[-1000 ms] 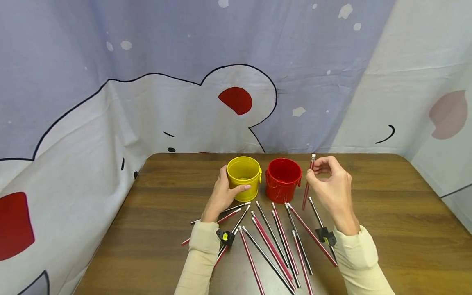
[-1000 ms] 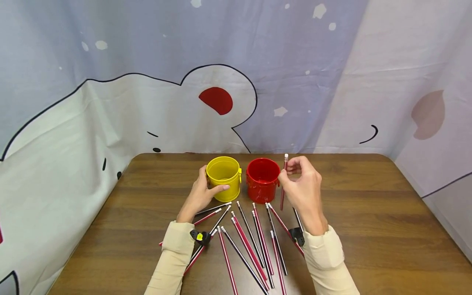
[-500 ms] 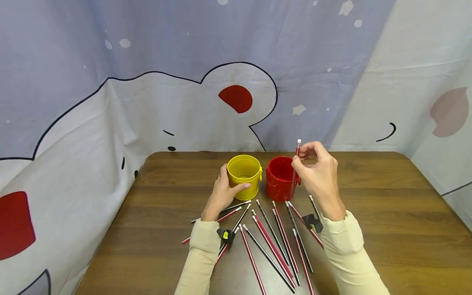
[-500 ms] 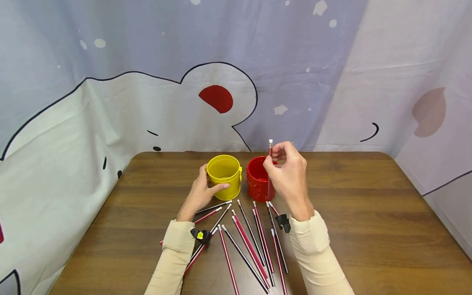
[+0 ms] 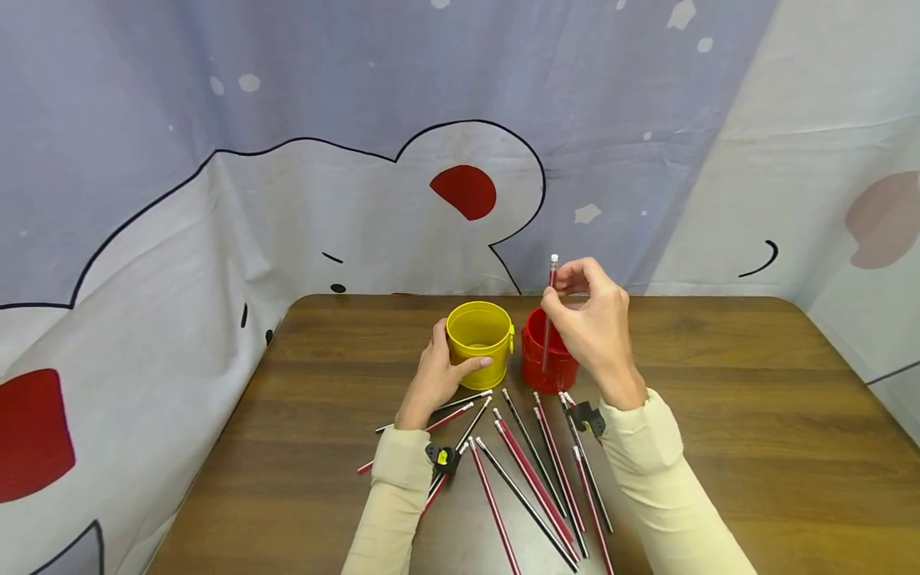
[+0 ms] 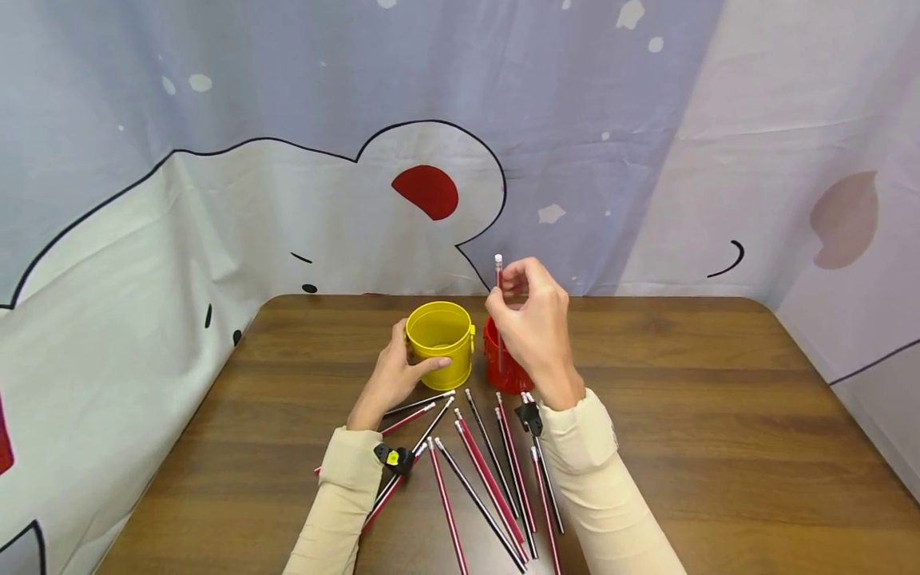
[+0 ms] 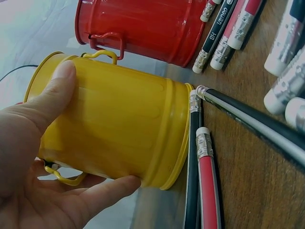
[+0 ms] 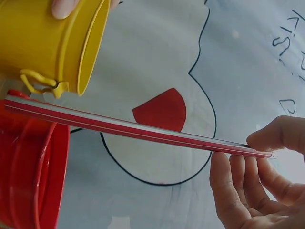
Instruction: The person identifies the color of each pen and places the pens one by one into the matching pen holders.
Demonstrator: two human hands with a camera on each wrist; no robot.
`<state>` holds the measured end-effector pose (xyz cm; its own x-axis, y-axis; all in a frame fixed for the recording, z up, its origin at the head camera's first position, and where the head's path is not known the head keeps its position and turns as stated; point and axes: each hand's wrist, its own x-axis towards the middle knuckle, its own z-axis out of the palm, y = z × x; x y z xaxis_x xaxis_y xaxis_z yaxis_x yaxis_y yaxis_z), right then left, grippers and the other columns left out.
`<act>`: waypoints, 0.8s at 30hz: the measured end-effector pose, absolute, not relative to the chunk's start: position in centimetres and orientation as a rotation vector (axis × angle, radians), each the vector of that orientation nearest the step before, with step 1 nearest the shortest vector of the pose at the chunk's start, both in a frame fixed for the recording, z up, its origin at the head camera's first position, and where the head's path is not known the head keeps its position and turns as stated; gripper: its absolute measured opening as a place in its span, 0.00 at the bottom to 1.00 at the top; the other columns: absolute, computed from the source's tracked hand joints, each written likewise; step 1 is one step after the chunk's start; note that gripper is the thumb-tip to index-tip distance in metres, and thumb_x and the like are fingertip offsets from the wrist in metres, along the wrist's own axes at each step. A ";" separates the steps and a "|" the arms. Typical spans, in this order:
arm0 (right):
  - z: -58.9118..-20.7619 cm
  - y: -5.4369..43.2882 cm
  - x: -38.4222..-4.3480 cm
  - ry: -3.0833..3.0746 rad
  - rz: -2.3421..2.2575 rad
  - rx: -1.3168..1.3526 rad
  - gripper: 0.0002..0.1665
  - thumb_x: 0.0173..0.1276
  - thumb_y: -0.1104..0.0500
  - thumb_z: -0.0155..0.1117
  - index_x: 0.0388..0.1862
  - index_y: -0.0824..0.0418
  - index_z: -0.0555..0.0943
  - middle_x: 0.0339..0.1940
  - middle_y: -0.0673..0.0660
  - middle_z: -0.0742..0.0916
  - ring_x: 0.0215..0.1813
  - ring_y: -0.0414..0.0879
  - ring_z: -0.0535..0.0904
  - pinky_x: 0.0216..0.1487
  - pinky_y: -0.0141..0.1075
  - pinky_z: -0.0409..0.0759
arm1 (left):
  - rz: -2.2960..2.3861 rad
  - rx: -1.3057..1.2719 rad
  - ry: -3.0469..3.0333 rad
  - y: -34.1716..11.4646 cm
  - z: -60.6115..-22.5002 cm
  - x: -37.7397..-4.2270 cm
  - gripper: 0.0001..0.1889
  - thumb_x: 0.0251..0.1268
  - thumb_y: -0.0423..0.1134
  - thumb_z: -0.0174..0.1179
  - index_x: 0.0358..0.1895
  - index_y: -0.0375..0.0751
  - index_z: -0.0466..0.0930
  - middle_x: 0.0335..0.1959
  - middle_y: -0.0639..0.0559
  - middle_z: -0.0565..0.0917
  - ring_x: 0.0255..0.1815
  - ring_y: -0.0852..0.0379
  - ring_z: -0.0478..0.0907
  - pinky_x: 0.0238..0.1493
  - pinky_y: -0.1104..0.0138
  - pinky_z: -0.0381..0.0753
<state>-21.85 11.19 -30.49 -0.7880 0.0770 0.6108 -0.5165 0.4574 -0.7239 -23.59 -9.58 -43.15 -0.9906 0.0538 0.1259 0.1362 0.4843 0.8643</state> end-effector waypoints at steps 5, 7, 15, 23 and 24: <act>-30.1 10.4 -22.3 -2.108 1.319 0.416 0.05 0.56 0.65 0.60 0.32 0.62 0.76 0.27 0.51 0.82 0.31 0.38 0.77 0.29 0.24 0.79 | -1.552 -0.178 -2.634 -9.4 -43.2 -23.6 0.46 0.48 0.56 0.66 0.67 0.46 0.49 0.59 0.43 0.69 0.57 0.50 0.68 0.63 0.56 0.65; -29.9 10.1 -22.5 -2.099 1.310 0.431 0.05 0.56 0.64 0.60 0.32 0.62 0.76 0.27 0.51 0.82 0.31 0.38 0.77 0.29 0.25 0.79 | -1.549 -0.183 -2.634 -9.3 -43.2 -23.6 0.46 0.48 0.57 0.66 0.67 0.46 0.49 0.59 0.43 0.69 0.57 0.51 0.68 0.63 0.56 0.65; -29.0 8.7 -23.2 -2.062 1.310 0.496 0.05 0.56 0.64 0.61 0.33 0.62 0.76 0.28 0.51 0.82 0.32 0.38 0.77 0.29 0.26 0.79 | -1.564 -0.207 -2.611 -9.3 -43.1 -23.7 0.45 0.48 0.55 0.66 0.67 0.46 0.50 0.57 0.43 0.70 0.54 0.52 0.70 0.60 0.58 0.68; -28.5 7.2 -23.5 -2.012 1.319 0.562 0.05 0.57 0.65 0.60 0.33 0.63 0.75 0.29 0.52 0.81 0.32 0.39 0.77 0.28 0.29 0.80 | -1.578 -0.217 -2.616 -9.4 -43.2 -23.5 0.45 0.49 0.55 0.66 0.67 0.46 0.50 0.57 0.43 0.70 0.53 0.52 0.71 0.59 0.58 0.69; -28.5 7.1 -23.5 -2.007 1.319 0.567 0.05 0.57 0.65 0.60 0.33 0.63 0.75 0.30 0.52 0.81 0.32 0.39 0.77 0.28 0.28 0.80 | -1.578 -0.212 -2.622 -9.4 -43.2 -23.4 0.45 0.49 0.56 0.65 0.67 0.46 0.49 0.57 0.43 0.70 0.54 0.52 0.70 0.60 0.58 0.69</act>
<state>-23.51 7.09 -28.50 -0.6877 0.0008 0.7260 -0.6661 0.3972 -0.6314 -23.45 -9.44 -43.18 -0.9877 0.0804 0.1341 0.1561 0.4619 0.8731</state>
